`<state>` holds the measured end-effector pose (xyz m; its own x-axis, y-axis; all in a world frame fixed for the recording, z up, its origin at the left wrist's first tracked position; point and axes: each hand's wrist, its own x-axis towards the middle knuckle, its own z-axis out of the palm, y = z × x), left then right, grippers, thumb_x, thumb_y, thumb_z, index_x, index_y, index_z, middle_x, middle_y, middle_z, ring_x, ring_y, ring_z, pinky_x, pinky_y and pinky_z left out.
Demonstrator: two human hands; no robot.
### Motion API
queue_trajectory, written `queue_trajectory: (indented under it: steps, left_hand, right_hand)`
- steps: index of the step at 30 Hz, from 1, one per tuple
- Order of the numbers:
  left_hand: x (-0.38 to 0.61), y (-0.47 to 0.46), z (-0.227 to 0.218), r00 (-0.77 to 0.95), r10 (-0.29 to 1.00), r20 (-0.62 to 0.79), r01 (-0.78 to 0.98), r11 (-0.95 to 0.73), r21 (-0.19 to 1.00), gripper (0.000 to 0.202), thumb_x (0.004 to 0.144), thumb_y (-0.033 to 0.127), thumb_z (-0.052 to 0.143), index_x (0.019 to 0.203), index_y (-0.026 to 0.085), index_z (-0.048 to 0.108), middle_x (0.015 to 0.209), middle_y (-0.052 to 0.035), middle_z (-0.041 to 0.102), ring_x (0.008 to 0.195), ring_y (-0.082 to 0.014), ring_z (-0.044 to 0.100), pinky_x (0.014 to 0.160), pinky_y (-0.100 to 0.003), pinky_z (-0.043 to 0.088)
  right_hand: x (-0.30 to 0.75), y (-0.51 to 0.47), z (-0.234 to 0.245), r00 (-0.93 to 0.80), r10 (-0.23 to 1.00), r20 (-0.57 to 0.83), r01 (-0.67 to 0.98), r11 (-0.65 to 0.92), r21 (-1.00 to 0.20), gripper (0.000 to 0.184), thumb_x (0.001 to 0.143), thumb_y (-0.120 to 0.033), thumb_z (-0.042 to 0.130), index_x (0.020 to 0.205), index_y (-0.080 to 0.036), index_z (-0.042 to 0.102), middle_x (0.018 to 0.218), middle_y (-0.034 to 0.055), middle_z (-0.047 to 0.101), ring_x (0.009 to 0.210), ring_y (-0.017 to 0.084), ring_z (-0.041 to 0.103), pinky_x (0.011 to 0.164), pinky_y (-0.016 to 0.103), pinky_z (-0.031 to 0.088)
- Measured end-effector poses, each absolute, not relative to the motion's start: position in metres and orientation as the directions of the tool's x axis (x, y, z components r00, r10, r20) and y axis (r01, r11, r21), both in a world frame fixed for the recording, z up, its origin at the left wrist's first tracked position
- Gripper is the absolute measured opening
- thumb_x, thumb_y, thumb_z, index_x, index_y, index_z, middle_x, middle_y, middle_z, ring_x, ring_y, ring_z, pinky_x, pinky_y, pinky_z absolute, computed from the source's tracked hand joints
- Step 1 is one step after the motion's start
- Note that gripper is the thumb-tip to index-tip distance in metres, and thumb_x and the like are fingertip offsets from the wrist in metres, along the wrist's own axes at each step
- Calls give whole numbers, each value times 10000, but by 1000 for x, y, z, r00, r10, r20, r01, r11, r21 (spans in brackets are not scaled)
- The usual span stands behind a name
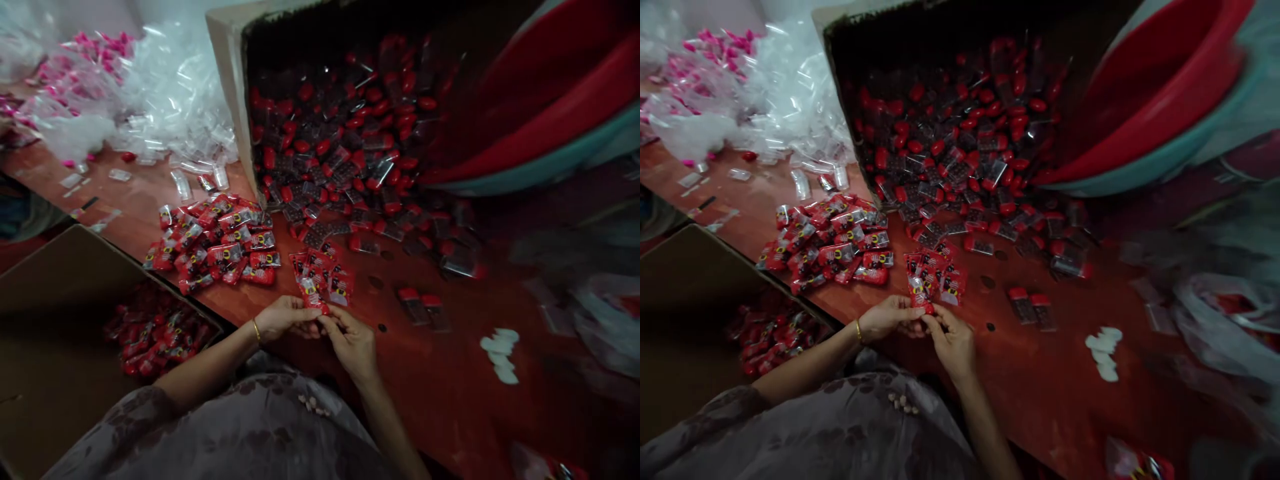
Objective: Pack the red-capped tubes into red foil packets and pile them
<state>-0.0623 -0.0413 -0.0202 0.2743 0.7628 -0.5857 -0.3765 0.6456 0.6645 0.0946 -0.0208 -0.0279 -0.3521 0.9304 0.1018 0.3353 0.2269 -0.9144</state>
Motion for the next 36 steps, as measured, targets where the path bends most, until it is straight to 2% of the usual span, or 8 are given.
queue_trajectory:
  steps: [4,8,11,14,17,20,27,36]
  left_hand:
    - [-87,-49,-14,91,783,-615,-263,614,744,541,487,582,748,746,127,609,529,-1,607,492,-123,595,529,-240,461]
    - [-135,-52,-7,-189,868,-459,292,496,818,474,654,619,599,693,146,592,492,4,568,459,-122,532,465,-227,341]
    - [-162,-57,1,-310,909,-278,721,416,555,492,722,635,515,586,165,564,482,-10,542,483,-150,525,466,-251,274]
    - [-175,-61,14,-389,917,-87,859,395,327,497,705,658,528,665,170,614,584,-46,609,577,-200,580,518,-274,323]
    - [-196,-48,30,-436,875,211,889,383,250,528,744,649,491,908,172,645,789,-90,673,766,-245,624,663,-313,410]
    - [-244,-10,41,-353,835,423,936,312,164,574,772,630,464,1134,202,585,1165,-126,608,1104,-295,531,922,-413,362]
    - [-331,75,23,-105,987,-123,919,143,367,674,794,596,388,1303,161,466,1343,-91,503,1210,-230,460,1016,-323,318]
    - [-345,68,-6,69,995,-67,869,-27,494,536,769,488,468,1160,142,584,1127,-80,618,1015,-228,548,920,-333,373]
  right_hand:
    - [75,-24,-33,-376,917,130,377,279,-883,245,852,-353,521,928,-173,669,641,3,689,545,133,643,554,224,520]
    - [74,-23,-41,-380,901,210,442,376,-814,261,877,-336,483,979,-170,657,699,26,711,595,146,666,613,254,545]
    - [77,-20,-39,-425,865,266,472,463,-751,252,886,-333,484,982,-173,654,728,39,712,645,159,673,645,278,553]
    - [63,-16,-29,-535,755,380,466,639,-612,357,870,-395,511,1121,-159,604,934,98,705,884,214,659,816,365,531]
    - [28,-10,-20,-677,625,389,436,766,-472,761,751,-571,593,1332,-108,427,1325,192,495,1249,306,433,1015,469,387]
    - [-17,-2,-21,-742,606,288,479,779,-404,1101,585,-699,646,1420,-90,265,1473,226,249,1370,374,178,1066,559,245]
    - [-63,36,-43,-740,649,174,563,741,-367,1313,476,-733,660,1452,-101,50,1502,248,73,1375,424,45,1033,625,167]
    - [-80,48,-52,-809,553,198,479,816,-324,1146,608,-717,576,1439,-90,96,1491,251,99,1375,420,73,1041,591,162]
